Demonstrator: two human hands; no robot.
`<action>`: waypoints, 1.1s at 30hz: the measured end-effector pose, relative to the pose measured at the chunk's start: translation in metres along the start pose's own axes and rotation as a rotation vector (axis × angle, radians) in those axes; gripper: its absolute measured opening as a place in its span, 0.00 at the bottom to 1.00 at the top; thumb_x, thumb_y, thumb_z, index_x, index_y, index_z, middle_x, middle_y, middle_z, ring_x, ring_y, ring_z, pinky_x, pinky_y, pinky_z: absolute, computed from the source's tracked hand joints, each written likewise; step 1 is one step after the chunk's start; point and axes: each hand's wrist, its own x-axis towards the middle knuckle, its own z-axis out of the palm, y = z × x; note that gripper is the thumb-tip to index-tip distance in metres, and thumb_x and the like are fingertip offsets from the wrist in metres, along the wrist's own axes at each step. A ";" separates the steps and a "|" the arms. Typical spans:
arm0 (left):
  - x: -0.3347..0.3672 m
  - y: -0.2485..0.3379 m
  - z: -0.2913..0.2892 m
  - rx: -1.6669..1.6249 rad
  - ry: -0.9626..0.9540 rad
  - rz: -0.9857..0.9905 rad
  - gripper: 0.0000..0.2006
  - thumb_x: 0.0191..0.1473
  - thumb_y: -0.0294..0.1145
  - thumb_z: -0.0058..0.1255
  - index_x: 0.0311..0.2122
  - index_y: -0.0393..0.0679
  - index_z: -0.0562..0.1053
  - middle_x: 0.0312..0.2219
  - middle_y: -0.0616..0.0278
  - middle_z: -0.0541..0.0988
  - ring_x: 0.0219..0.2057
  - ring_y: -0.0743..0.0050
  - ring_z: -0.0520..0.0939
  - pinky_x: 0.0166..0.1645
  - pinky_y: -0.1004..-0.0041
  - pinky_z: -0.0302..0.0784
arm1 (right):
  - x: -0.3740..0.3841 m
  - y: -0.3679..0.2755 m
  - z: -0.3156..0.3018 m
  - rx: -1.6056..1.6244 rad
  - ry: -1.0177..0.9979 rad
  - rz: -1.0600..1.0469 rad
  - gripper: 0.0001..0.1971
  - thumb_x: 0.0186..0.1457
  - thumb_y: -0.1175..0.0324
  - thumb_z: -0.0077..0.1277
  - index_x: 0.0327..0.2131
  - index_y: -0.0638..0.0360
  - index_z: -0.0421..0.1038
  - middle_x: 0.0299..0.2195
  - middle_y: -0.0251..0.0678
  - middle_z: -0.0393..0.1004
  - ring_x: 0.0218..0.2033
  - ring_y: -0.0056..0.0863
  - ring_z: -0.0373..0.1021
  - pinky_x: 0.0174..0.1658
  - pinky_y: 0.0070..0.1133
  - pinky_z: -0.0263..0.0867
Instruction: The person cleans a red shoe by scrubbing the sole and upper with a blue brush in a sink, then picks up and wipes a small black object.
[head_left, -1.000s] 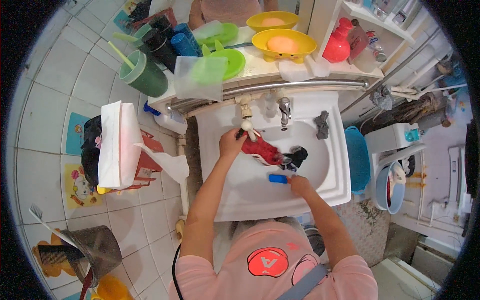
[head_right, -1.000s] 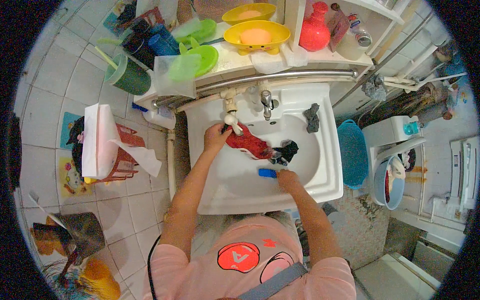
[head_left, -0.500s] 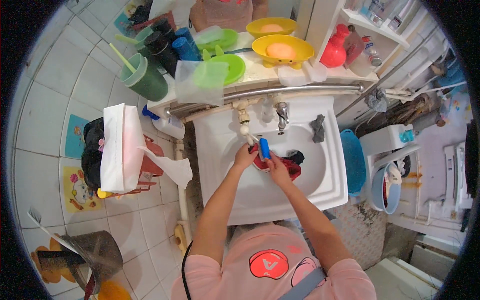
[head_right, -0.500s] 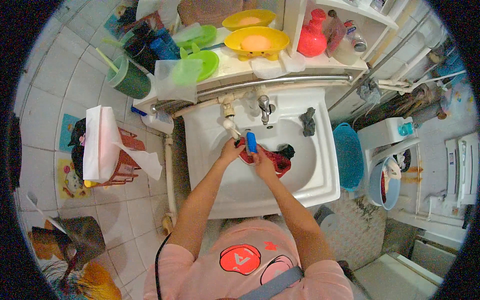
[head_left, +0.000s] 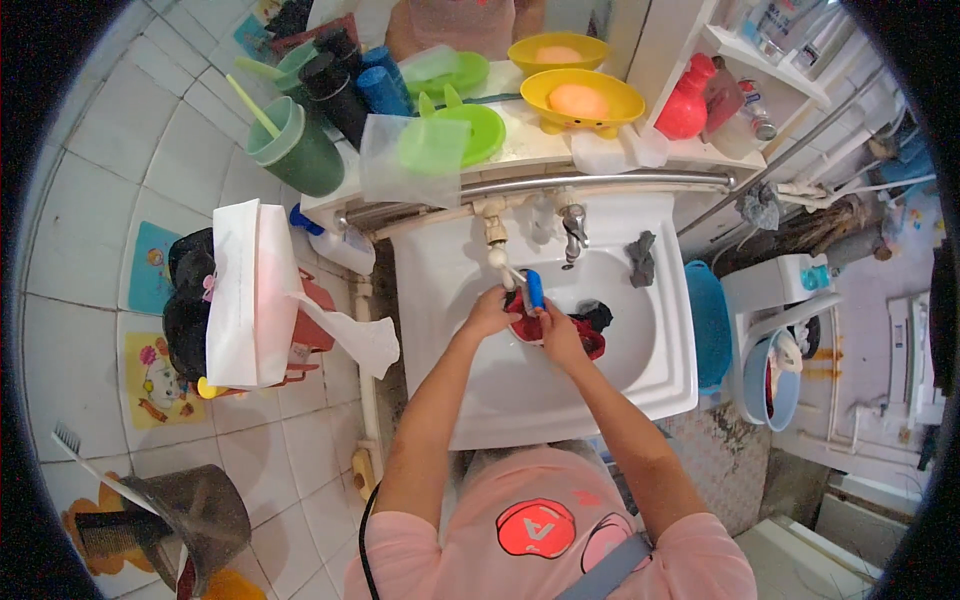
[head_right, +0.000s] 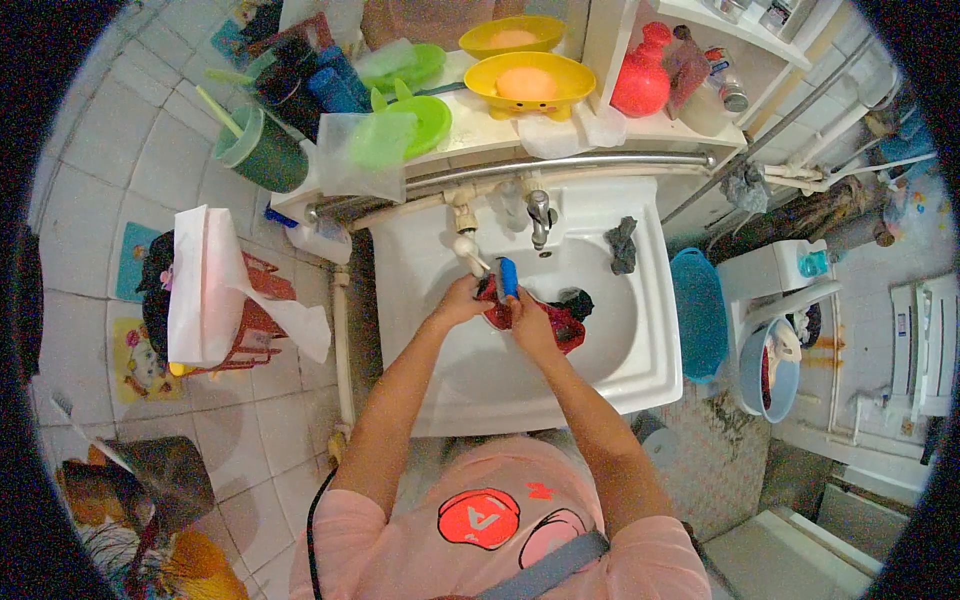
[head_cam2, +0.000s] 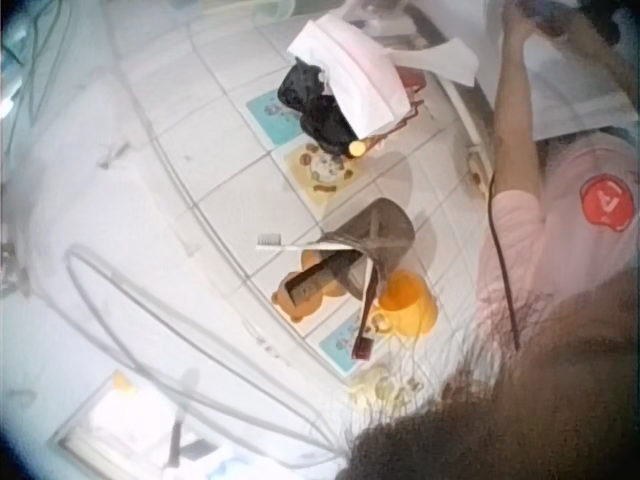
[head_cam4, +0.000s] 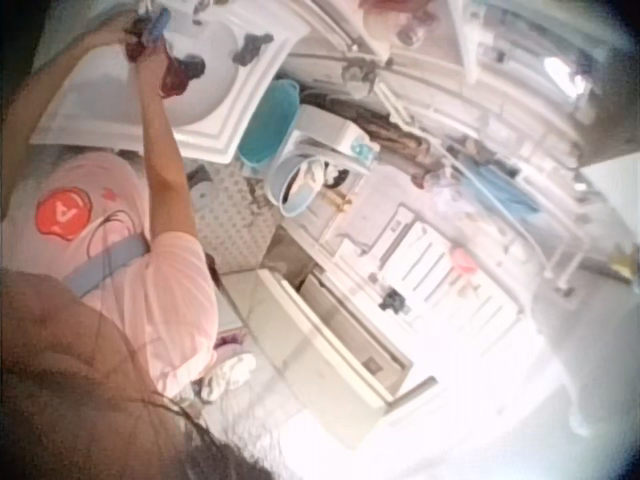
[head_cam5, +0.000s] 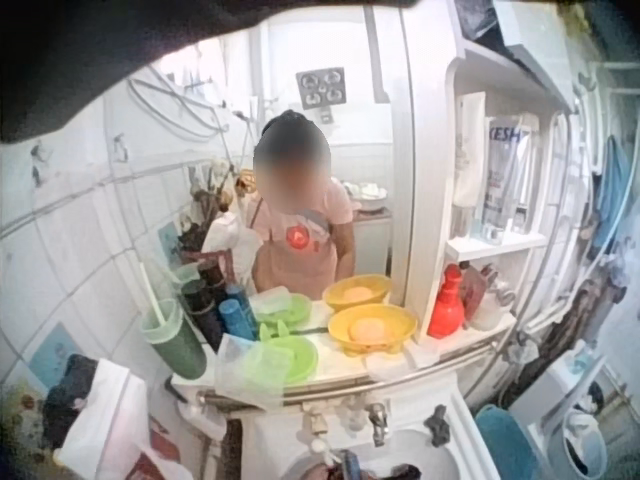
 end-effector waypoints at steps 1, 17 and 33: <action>0.001 0.006 -0.004 0.041 -0.037 -0.014 0.24 0.31 0.30 0.59 0.39 0.36 0.68 0.35 0.52 0.74 0.38 0.60 0.74 0.43 0.70 0.68 | 0.000 0.001 0.000 -0.043 -0.012 -0.022 0.19 0.54 0.61 0.37 0.48 0.58 0.60 0.28 0.54 0.69 0.30 0.50 0.67 0.33 0.35 0.62; -0.005 0.011 -0.003 0.055 0.030 -0.016 0.23 0.31 0.28 0.55 0.40 0.39 0.68 0.35 0.52 0.74 0.39 0.56 0.74 0.44 0.69 0.68 | -0.010 -0.009 -0.004 -0.119 -0.055 0.009 0.21 0.54 0.58 0.36 0.49 0.58 0.58 0.25 0.56 0.69 0.28 0.52 0.67 0.31 0.38 0.62; 0.018 -0.023 -0.008 -0.320 0.160 -0.103 0.21 0.34 0.29 0.56 0.39 0.39 0.69 0.31 0.55 0.76 0.35 0.64 0.76 0.42 0.71 0.68 | -0.008 0.003 -0.003 0.012 -0.064 0.018 0.21 0.53 0.60 0.40 0.47 0.64 0.60 0.34 0.54 0.69 0.37 0.47 0.67 0.38 0.30 0.62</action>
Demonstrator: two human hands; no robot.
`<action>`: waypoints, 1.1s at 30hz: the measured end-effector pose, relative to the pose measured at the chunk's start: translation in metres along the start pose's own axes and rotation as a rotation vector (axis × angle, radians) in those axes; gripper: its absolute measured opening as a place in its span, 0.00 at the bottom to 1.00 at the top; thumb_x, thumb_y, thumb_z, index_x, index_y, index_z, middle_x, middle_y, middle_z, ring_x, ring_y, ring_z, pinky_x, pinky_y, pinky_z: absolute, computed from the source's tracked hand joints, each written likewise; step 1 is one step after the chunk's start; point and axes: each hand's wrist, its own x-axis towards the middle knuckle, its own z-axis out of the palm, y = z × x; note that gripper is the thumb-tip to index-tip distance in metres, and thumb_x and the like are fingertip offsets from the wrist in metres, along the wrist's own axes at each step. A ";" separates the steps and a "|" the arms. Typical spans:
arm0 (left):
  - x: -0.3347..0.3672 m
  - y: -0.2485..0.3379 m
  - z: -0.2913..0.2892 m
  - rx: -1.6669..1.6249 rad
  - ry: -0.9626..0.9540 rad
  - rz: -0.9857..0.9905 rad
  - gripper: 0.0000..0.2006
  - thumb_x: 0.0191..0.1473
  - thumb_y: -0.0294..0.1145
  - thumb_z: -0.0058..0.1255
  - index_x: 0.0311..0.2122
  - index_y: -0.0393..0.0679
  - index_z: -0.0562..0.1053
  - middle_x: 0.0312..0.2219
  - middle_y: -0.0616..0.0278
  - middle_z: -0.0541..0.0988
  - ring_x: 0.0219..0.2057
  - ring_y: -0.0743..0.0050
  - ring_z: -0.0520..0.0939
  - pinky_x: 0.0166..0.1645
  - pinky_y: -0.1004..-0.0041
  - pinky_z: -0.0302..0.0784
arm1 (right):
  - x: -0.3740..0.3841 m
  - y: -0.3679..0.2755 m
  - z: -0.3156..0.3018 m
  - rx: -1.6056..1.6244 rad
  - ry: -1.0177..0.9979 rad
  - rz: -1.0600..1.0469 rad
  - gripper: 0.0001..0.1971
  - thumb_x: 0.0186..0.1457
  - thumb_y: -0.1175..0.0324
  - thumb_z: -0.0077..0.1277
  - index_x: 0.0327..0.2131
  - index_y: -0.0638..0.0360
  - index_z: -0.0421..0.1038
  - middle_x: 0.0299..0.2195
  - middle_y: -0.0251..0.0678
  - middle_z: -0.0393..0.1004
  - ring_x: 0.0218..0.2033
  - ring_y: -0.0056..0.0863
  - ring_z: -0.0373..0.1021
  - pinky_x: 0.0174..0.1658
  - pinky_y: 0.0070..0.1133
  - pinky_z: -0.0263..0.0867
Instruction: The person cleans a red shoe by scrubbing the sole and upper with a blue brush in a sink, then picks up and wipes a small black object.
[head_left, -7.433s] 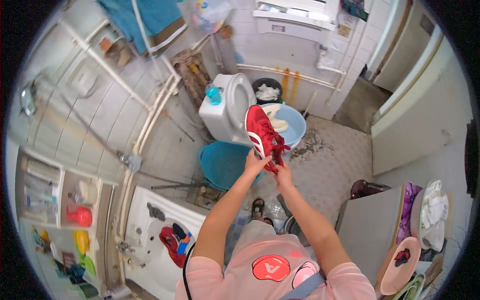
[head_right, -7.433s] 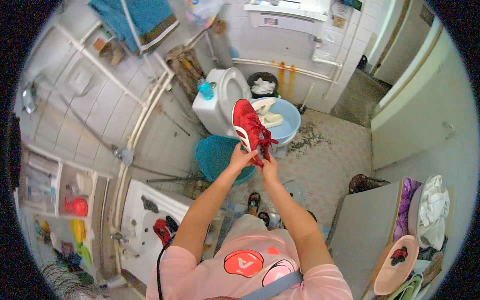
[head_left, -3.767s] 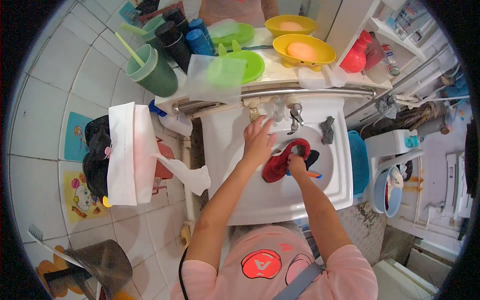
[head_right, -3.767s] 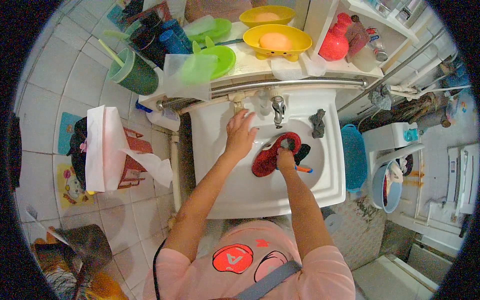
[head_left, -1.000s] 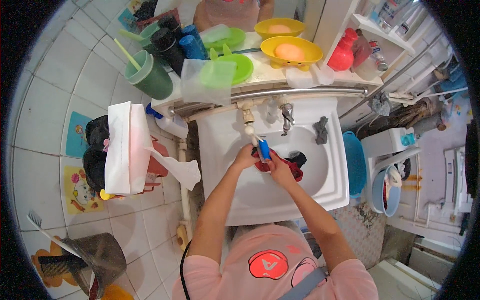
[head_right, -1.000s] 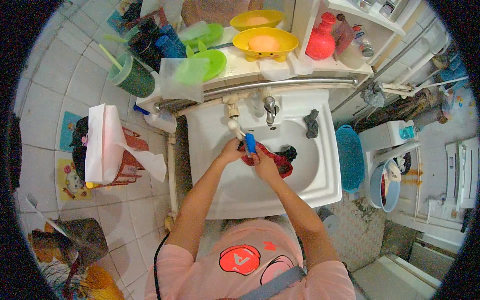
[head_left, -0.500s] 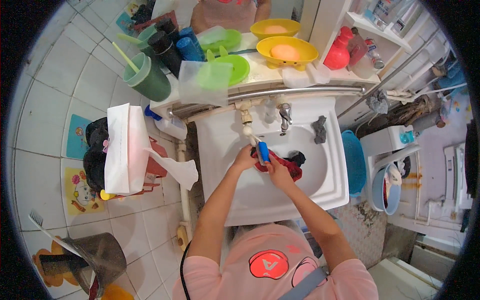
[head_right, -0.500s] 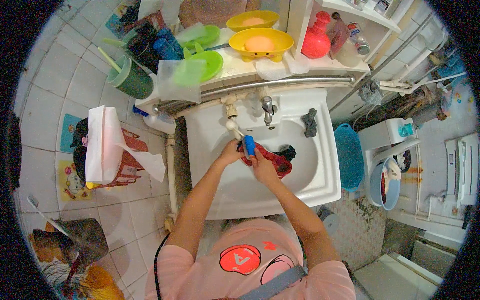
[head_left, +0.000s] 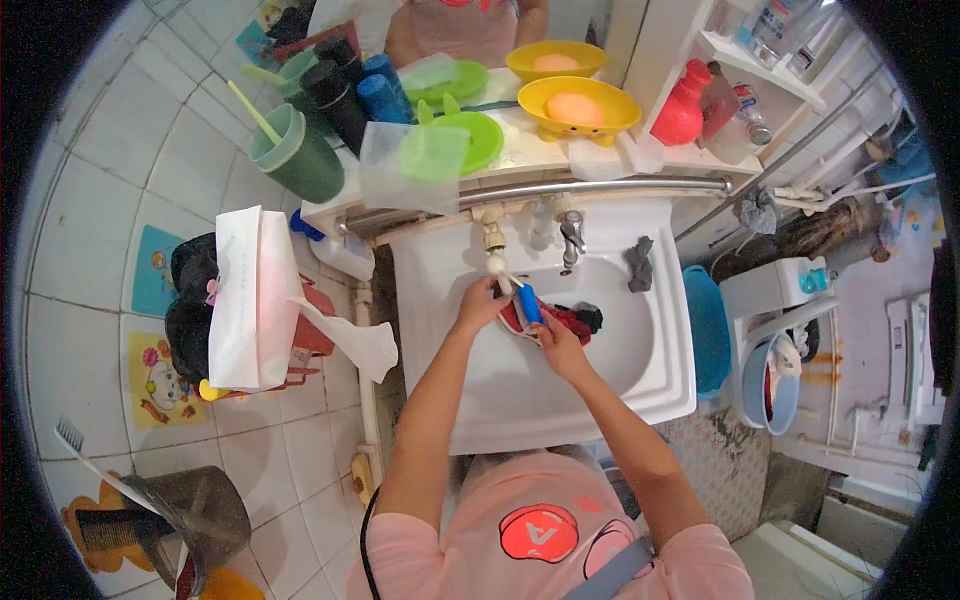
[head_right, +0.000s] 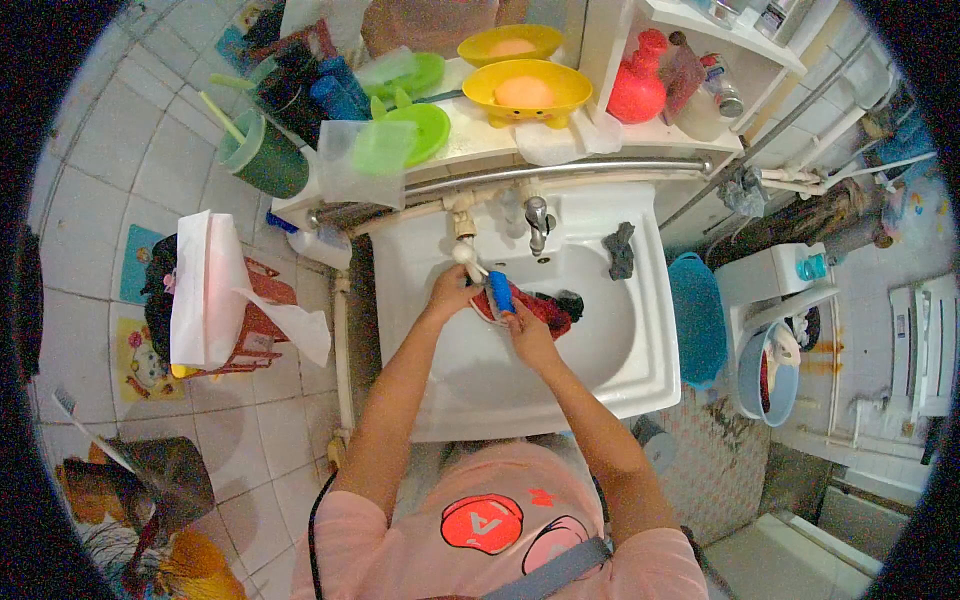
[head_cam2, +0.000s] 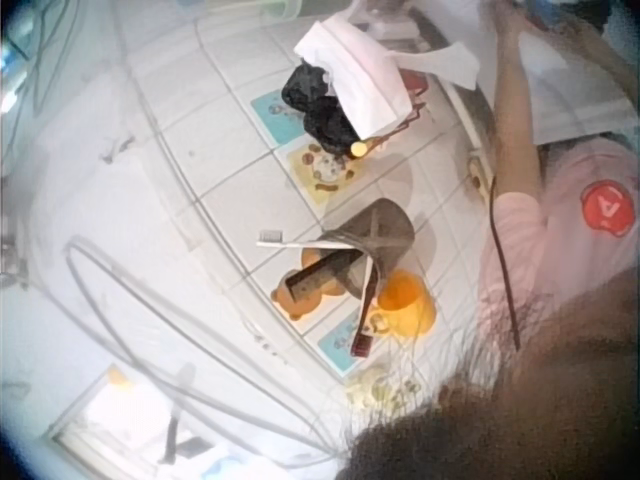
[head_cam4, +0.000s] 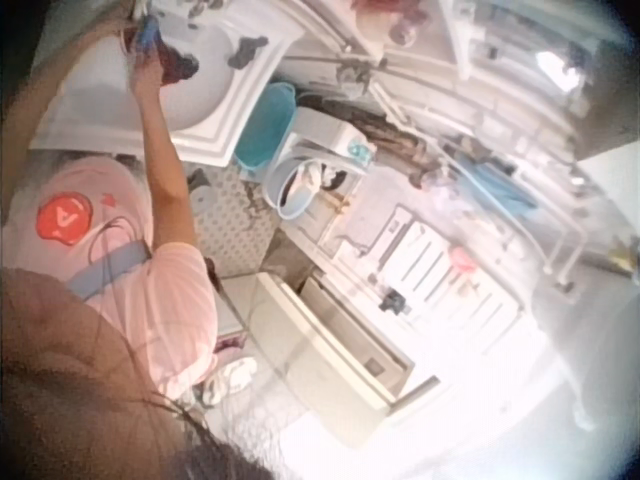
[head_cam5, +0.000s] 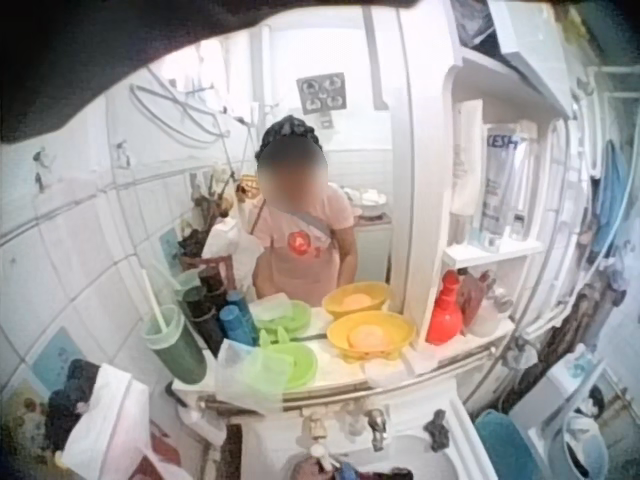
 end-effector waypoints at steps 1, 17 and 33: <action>0.003 0.006 -0.003 0.000 -0.006 0.016 0.21 0.35 0.30 0.57 0.39 0.39 0.69 0.31 0.55 0.76 0.35 0.65 0.76 0.42 0.70 0.68 | -0.001 -0.006 -0.004 -0.002 0.011 0.012 0.21 0.53 0.60 0.41 0.46 0.65 0.60 0.35 0.55 0.68 0.38 0.47 0.66 0.39 0.30 0.62; -0.025 0.013 -0.012 0.184 -0.170 0.015 0.37 0.25 0.29 0.63 0.48 0.39 0.62 0.43 0.52 0.68 0.46 0.59 0.68 0.49 0.70 0.64 | 0.037 -0.090 -0.020 0.235 0.095 -0.071 0.19 0.39 0.63 0.58 0.32 0.65 0.64 0.22 0.38 0.67 0.24 0.25 0.64 0.29 0.21 0.61; -0.027 0.029 -0.008 0.323 -0.159 -0.009 0.36 0.26 0.34 0.62 0.46 0.38 0.63 0.41 0.51 0.70 0.43 0.57 0.70 0.47 0.68 0.65 | 0.047 -0.090 0.000 0.192 0.167 -0.234 0.12 0.49 0.64 0.46 0.31 0.65 0.63 0.22 0.46 0.68 0.26 0.38 0.68 0.29 0.26 0.62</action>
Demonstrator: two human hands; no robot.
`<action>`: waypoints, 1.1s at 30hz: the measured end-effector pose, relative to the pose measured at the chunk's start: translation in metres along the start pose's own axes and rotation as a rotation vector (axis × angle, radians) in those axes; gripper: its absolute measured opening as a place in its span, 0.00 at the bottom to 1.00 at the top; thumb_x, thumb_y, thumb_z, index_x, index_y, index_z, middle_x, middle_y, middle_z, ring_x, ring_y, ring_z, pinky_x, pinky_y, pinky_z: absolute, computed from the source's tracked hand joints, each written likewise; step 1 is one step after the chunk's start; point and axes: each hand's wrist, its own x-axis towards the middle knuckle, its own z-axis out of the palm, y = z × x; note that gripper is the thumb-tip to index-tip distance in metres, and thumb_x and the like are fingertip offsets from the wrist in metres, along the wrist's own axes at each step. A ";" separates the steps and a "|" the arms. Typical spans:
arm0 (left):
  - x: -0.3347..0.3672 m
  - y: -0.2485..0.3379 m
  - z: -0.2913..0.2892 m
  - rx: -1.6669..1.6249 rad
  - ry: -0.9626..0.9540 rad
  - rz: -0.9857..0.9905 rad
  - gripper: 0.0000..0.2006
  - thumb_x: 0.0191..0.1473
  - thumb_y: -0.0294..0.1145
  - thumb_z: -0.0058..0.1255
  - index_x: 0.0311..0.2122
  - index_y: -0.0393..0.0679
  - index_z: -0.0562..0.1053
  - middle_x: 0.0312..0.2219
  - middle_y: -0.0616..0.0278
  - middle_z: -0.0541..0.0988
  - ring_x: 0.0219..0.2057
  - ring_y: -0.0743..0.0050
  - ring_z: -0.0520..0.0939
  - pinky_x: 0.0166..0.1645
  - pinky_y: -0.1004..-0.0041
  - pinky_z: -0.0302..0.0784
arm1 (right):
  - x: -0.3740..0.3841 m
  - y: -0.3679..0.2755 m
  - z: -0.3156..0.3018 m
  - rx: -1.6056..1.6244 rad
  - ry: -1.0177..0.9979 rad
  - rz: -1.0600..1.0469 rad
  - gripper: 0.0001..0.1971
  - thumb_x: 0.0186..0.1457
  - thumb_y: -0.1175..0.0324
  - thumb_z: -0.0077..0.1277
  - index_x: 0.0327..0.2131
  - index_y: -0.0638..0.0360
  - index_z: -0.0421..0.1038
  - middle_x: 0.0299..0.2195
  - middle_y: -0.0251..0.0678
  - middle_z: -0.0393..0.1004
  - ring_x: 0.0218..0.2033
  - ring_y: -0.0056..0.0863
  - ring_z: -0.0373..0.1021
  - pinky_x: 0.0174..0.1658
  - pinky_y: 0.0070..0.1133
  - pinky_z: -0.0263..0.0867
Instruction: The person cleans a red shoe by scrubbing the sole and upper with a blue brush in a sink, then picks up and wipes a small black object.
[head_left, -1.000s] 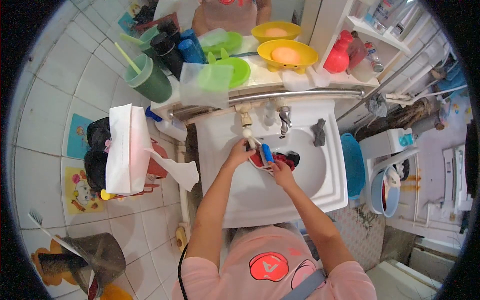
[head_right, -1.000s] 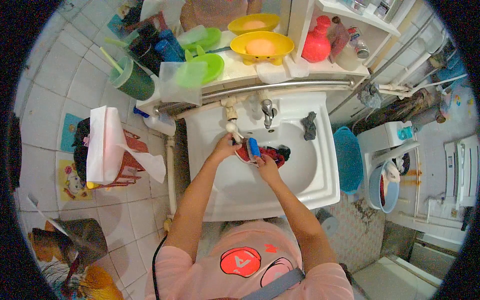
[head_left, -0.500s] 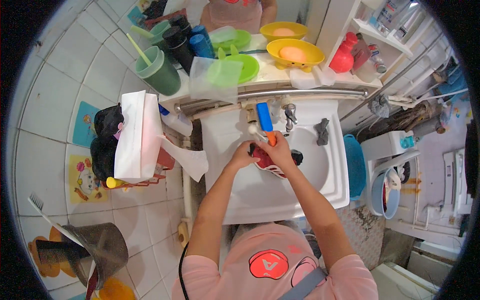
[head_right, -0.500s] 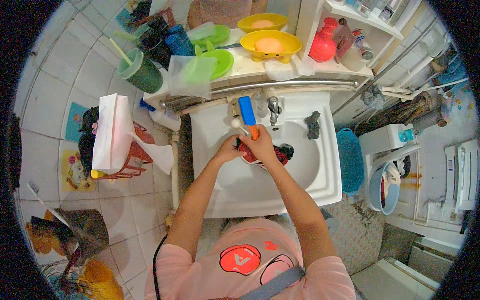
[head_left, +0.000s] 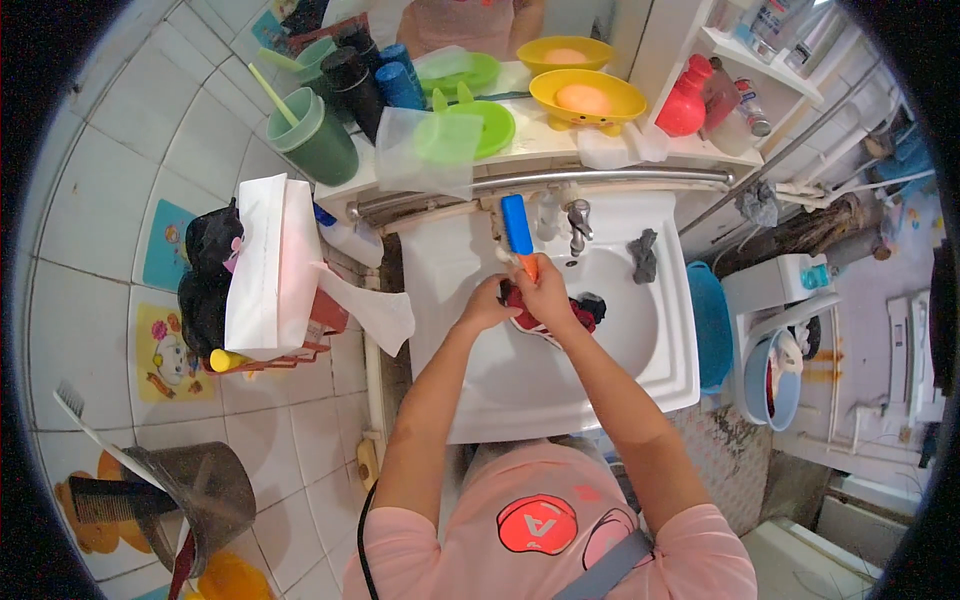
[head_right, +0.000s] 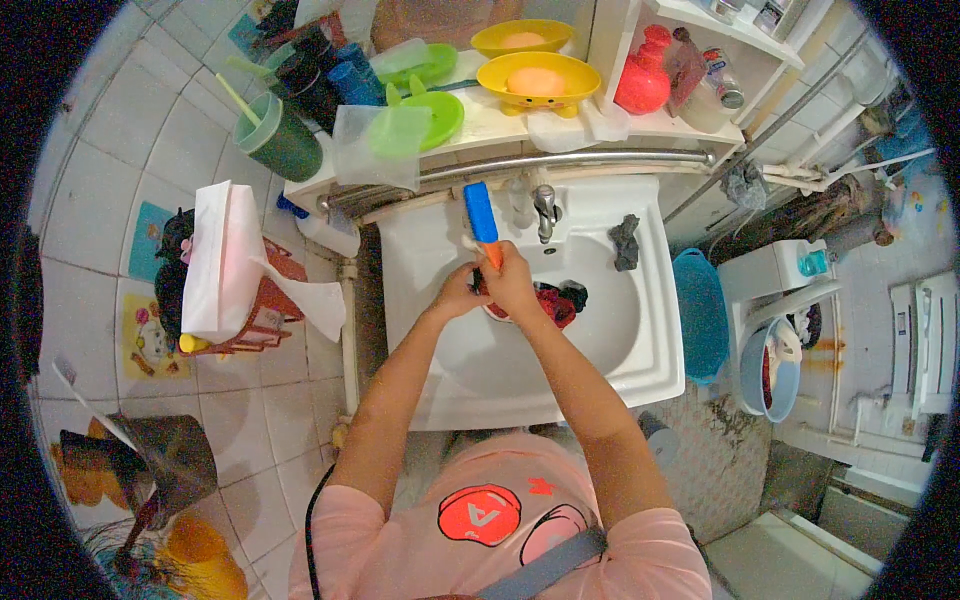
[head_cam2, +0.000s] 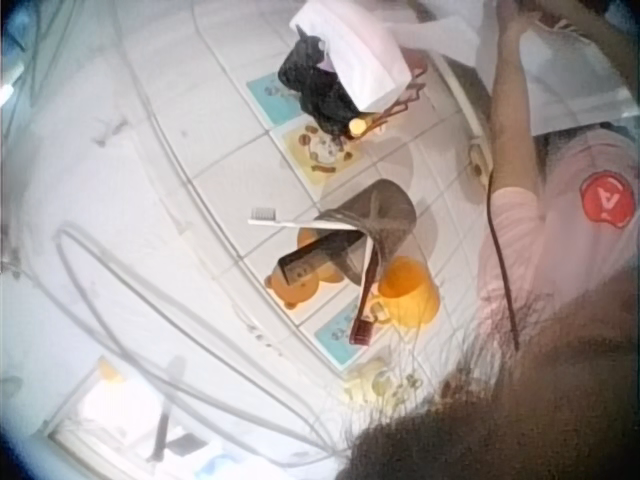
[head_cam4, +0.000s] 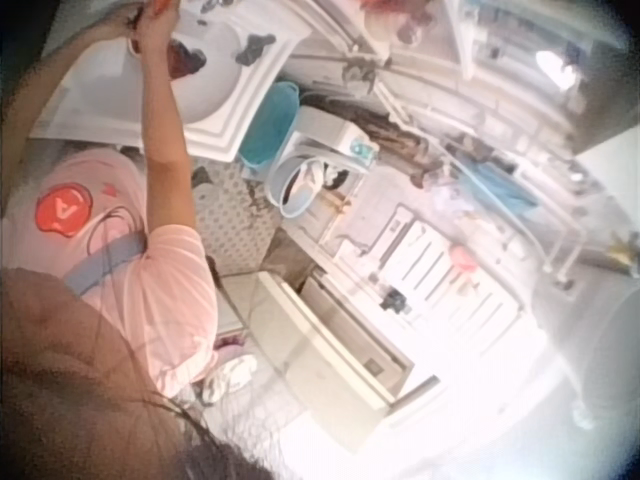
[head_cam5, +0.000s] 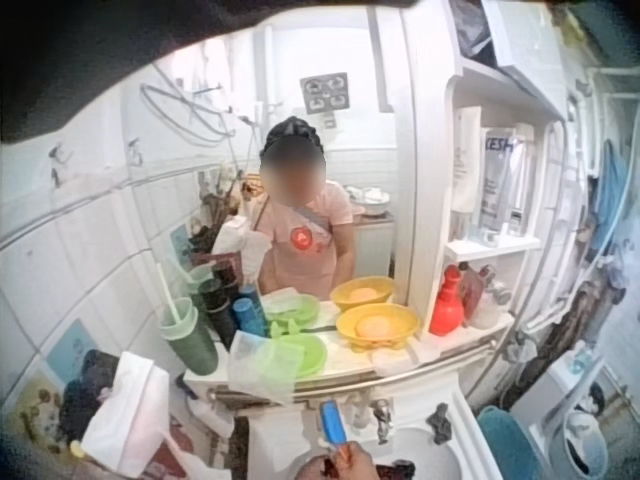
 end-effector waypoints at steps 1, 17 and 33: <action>0.000 -0.002 -0.001 0.003 0.000 -0.001 0.36 0.26 0.34 0.62 0.46 0.38 0.63 0.41 0.51 0.70 0.43 0.57 0.70 0.47 0.68 0.65 | -0.002 -0.003 -0.001 -0.018 0.012 -0.014 0.13 0.50 0.63 0.46 0.30 0.65 0.63 0.22 0.47 0.69 0.26 0.40 0.68 0.29 0.27 0.62; 0.011 -0.004 -0.004 0.100 0.022 0.157 0.30 0.25 0.28 0.61 0.41 0.41 0.65 0.35 0.52 0.73 0.39 0.55 0.73 0.44 0.67 0.68 | -0.082 0.119 0.007 -0.179 -0.222 0.642 0.18 0.55 0.54 0.38 0.32 0.63 0.62 0.16 0.32 0.62 0.13 0.19 0.59 0.16 0.18 0.56; 0.010 0.001 -0.008 0.184 0.053 0.151 0.32 0.25 0.27 0.61 0.43 0.41 0.65 0.37 0.51 0.72 0.41 0.54 0.72 0.46 0.67 0.67 | -0.094 0.115 0.021 0.056 -0.143 0.640 0.20 0.53 0.51 0.40 0.29 0.62 0.62 0.16 0.33 0.62 0.12 0.21 0.59 0.12 0.20 0.52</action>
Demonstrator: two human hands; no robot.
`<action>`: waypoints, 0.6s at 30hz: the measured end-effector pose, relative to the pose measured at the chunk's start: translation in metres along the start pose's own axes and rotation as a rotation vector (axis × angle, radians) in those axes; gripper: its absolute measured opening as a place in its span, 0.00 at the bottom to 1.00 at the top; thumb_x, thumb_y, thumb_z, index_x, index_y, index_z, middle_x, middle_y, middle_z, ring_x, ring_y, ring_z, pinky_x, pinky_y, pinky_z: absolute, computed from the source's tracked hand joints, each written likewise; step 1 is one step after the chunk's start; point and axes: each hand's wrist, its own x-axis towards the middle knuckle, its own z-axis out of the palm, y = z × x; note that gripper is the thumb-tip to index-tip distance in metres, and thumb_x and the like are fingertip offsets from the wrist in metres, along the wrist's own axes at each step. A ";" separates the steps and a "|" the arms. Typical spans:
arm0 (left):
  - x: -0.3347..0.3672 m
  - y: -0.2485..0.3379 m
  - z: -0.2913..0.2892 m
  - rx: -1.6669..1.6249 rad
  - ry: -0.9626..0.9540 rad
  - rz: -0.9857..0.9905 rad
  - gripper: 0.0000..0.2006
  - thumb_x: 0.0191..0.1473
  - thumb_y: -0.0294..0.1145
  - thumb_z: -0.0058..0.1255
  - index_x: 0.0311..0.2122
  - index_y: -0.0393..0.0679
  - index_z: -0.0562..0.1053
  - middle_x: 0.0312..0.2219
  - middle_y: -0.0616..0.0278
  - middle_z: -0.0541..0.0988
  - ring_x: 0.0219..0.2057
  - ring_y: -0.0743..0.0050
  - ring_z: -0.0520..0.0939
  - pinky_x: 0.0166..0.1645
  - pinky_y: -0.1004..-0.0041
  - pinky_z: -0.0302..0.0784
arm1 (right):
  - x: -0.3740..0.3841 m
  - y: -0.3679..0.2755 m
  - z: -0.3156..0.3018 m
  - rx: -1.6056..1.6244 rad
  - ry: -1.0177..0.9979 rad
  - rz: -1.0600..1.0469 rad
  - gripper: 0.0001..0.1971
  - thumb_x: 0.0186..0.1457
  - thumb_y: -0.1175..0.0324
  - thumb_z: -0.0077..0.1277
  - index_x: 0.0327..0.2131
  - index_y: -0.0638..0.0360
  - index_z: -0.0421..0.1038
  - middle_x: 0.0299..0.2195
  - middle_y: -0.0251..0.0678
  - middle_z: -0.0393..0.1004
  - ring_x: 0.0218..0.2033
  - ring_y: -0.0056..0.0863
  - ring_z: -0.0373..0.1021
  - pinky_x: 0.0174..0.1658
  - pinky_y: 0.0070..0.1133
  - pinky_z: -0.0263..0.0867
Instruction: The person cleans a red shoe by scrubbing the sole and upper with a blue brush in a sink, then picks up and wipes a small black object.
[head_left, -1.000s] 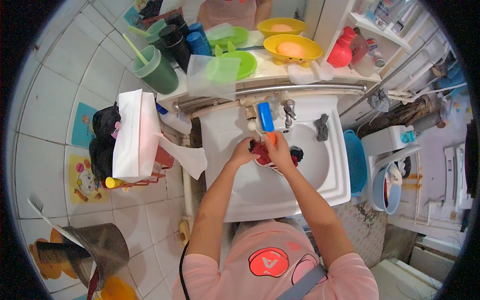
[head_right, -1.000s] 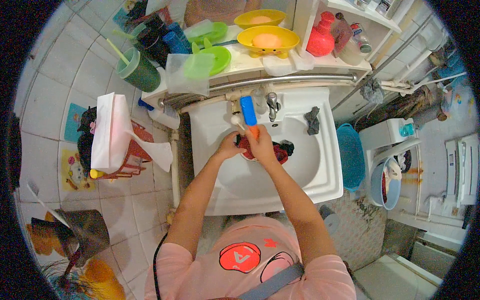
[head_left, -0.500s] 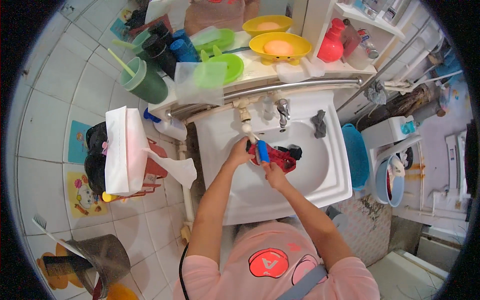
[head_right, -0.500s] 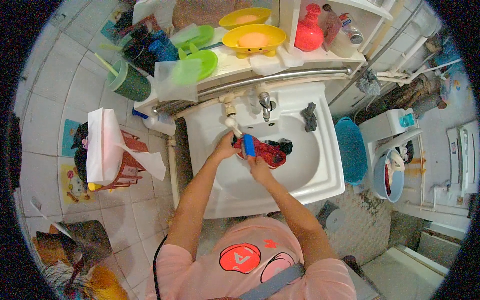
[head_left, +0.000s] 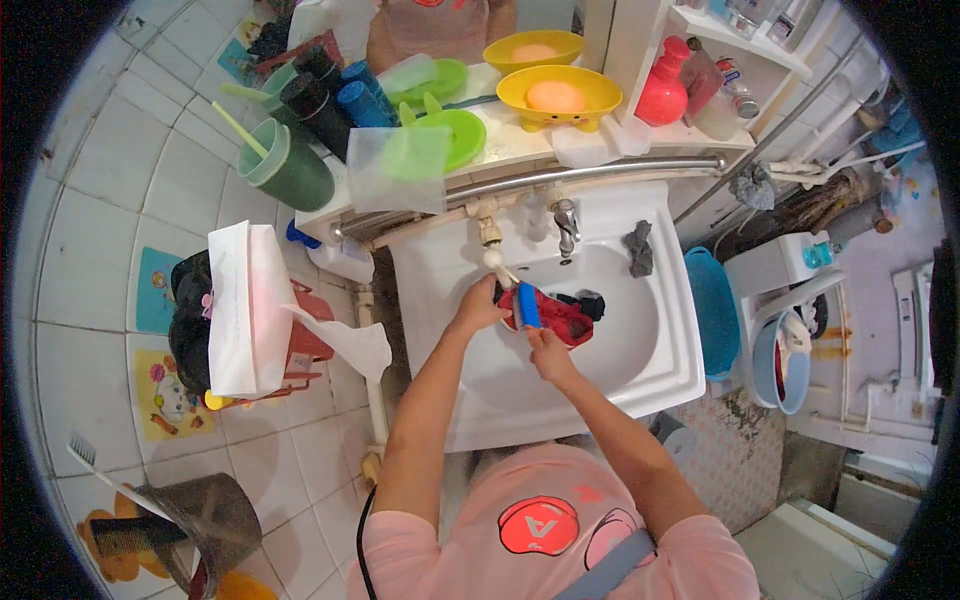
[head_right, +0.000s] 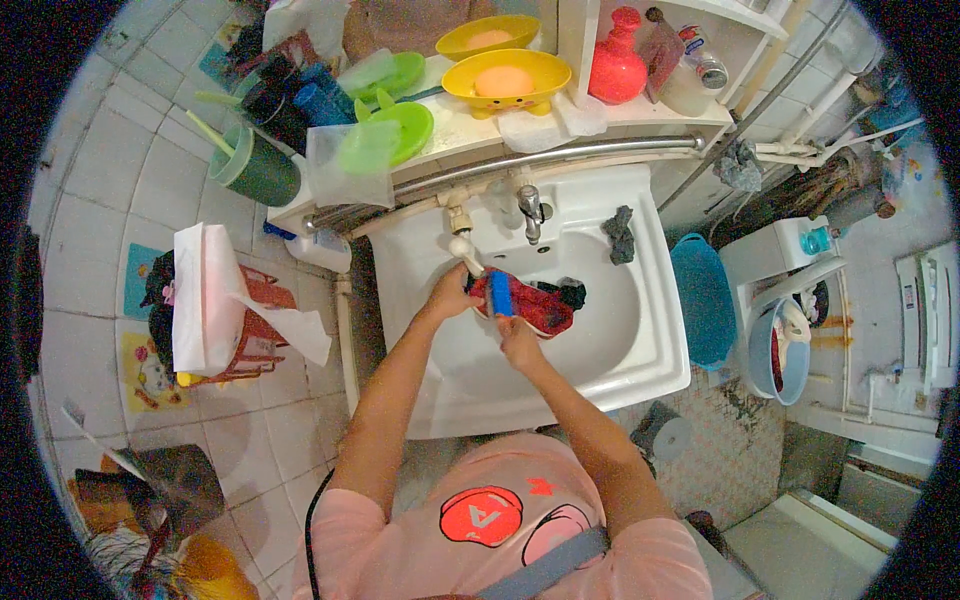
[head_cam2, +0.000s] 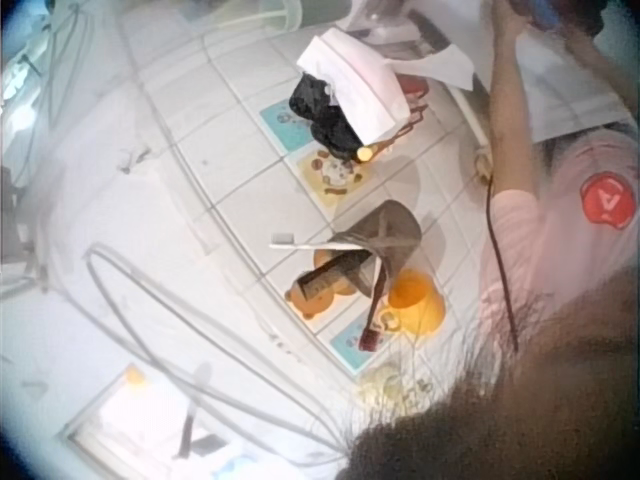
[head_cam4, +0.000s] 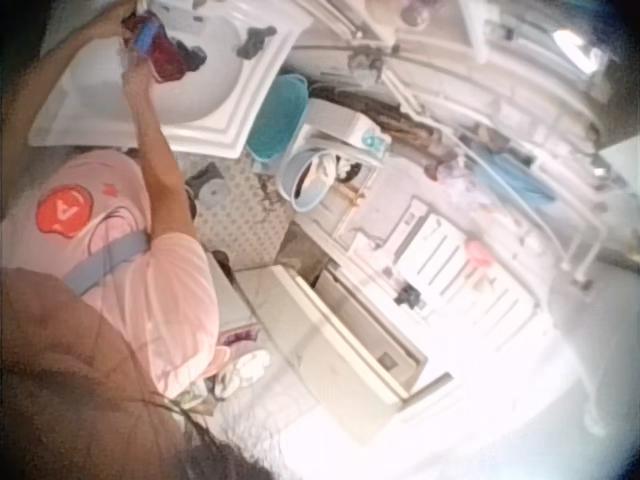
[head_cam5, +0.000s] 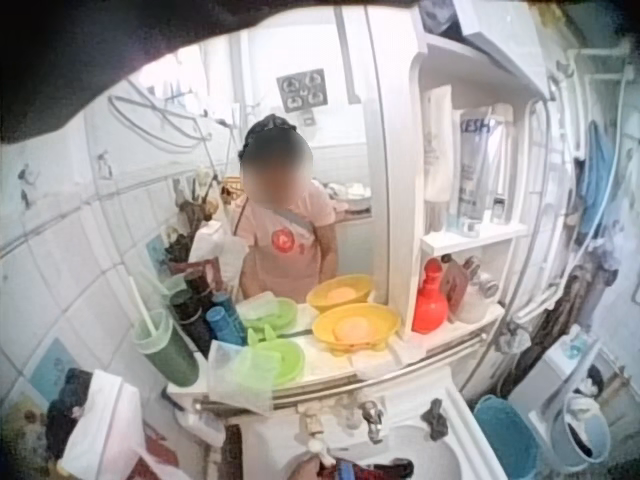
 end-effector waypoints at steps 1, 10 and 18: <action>-0.001 -0.003 0.000 0.002 0.016 -0.023 0.32 0.25 0.27 0.61 0.43 0.41 0.65 0.38 0.51 0.72 0.41 0.54 0.72 0.46 0.66 0.67 | -0.008 -0.007 0.004 0.189 -0.053 -0.020 0.20 0.53 0.50 0.39 0.29 0.61 0.62 0.15 0.33 0.61 0.12 0.21 0.59 0.12 0.20 0.51; 0.012 -0.011 0.000 -0.132 -0.066 0.000 0.36 0.25 0.28 0.62 0.47 0.41 0.63 0.41 0.51 0.70 0.45 0.55 0.69 0.49 0.69 0.64 | 0.003 -0.019 -0.015 0.002 -0.043 -0.004 0.20 0.53 0.51 0.37 0.30 0.62 0.62 0.15 0.33 0.62 0.12 0.22 0.59 0.11 0.20 0.52; 0.000 -0.002 0.010 -0.130 -0.116 -0.061 0.34 0.30 0.22 0.58 0.49 0.40 0.61 0.45 0.52 0.67 0.49 0.59 0.66 0.53 0.70 0.59 | 0.003 -0.007 -0.022 -0.117 0.027 0.074 0.22 0.53 0.51 0.38 0.27 0.66 0.62 0.17 0.43 0.68 0.21 0.35 0.67 0.25 0.29 0.61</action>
